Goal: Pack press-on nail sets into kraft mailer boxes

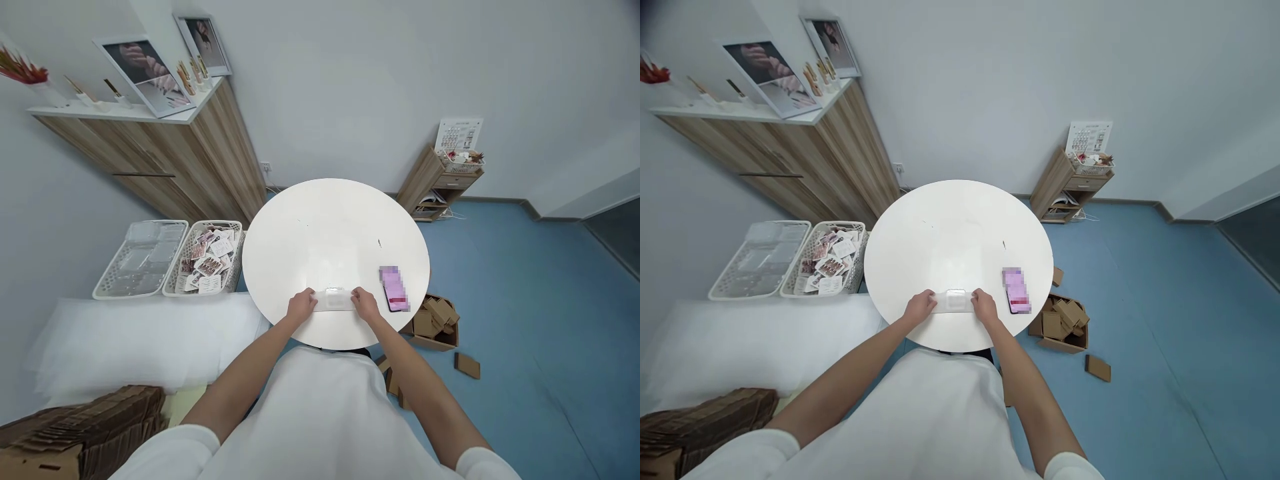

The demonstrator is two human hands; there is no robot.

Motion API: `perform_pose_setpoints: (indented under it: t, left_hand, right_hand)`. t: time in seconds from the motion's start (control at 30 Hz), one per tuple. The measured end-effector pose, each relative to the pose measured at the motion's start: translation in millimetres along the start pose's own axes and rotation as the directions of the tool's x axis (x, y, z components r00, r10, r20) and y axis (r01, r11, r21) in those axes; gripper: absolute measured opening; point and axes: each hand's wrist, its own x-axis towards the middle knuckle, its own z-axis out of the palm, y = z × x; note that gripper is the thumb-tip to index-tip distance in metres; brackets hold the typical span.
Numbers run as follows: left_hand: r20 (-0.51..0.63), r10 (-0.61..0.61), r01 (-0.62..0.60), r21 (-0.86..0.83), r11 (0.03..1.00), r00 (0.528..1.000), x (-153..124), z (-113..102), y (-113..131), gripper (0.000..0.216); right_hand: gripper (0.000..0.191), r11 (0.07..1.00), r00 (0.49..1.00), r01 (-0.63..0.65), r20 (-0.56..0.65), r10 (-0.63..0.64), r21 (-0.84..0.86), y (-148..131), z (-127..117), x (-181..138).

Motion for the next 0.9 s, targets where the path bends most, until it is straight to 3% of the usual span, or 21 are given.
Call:
perform_pose_setpoints:
  t: [0.07,0.13,0.17,0.23,0.3,0.4,0.47,0.53,0.6,0.7,0.8,0.9]
  left_hand:
    - [-0.163,-0.01,0.01,0.004,1.0,0.987,-4.8,1.3,5.0,0.038]
    - [-0.271,0.095,-0.094,0.019,0.995,0.958,-15.3,5.3,9.5,0.044]
    - [-0.252,0.192,-0.193,0.024,0.981,0.948,-21.4,8.2,11.3,0.044]
    - [-0.103,0.407,-0.408,0.007,0.913,0.908,-31.6,15.0,14.2,0.043]
    - [0.014,0.526,-0.526,-0.024,0.85,0.85,-35.6,21.8,15.7,0.046]
    - [0.048,0.499,-0.499,0.004,0.866,0.865,-29.4,28.5,14.8,0.052]
    - [0.053,0.455,-0.457,0.036,0.889,0.889,-22.2,29.5,12.4,0.053]
    - [0.061,0.452,-0.455,0.045,0.89,0.89,-16.3,28.8,9.8,0.052]
    - [0.059,0.464,-0.467,0.037,0.884,0.884,-12.1,27.7,8.3,0.05]
    - [0.04,0.455,-0.456,0.017,0.89,0.89,-6.7,26.3,9.6,0.043]
    - [0.058,0.429,-0.432,0.029,0.902,0.901,-1.1,23.6,13.2,0.04]
    - [0.098,0.437,-0.445,0.085,0.891,0.894,-0.1,18.0,14.6,0.04]
  right_hand:
    - [0.017,1.0,1.0,-0.015,-0.007,0.015,-0.004,2.7,4.6,1.8]
    - [0.018,0.999,0.999,-0.035,-0.019,0.035,0.003,5.5,9.1,2.9]
    - [0.019,0.999,0.999,-0.047,-0.024,0.047,0.008,6.7,11.1,3.5]
    - [0.02,0.997,0.997,-0.074,-0.021,0.074,0.014,8.0,13.8,5.1]
    - [0.023,0.997,0.997,-0.078,-0.008,0.078,0.009,7.5,14.8,6.2]
    - [0.029,0.999,0.991,-0.018,-0.13,0.012,-0.048,2.6,12.7,3.9]
    - [0.028,0.984,0.968,0.102,-0.212,-0.132,-0.145,-3.0,10.4,-1.1]
    - [0.023,0.923,0.934,0.3,-0.124,-0.336,-0.24,-9.0,9.6,-6.9]
    - [0.019,0.847,0.885,0.459,0.054,-0.463,-0.267,-13.8,11.9,-10.4]
    - [0.033,0.855,0.891,0.45,0.185,-0.414,-0.256,-17.4,19.5,-7.8]
    - [0.035,0.892,0.916,0.39,0.199,-0.349,-0.23,-18.2,25.6,0.2]
    - [0.033,0.88,0.903,0.419,0.208,-0.376,-0.226,-18.6,27.5,1.0]
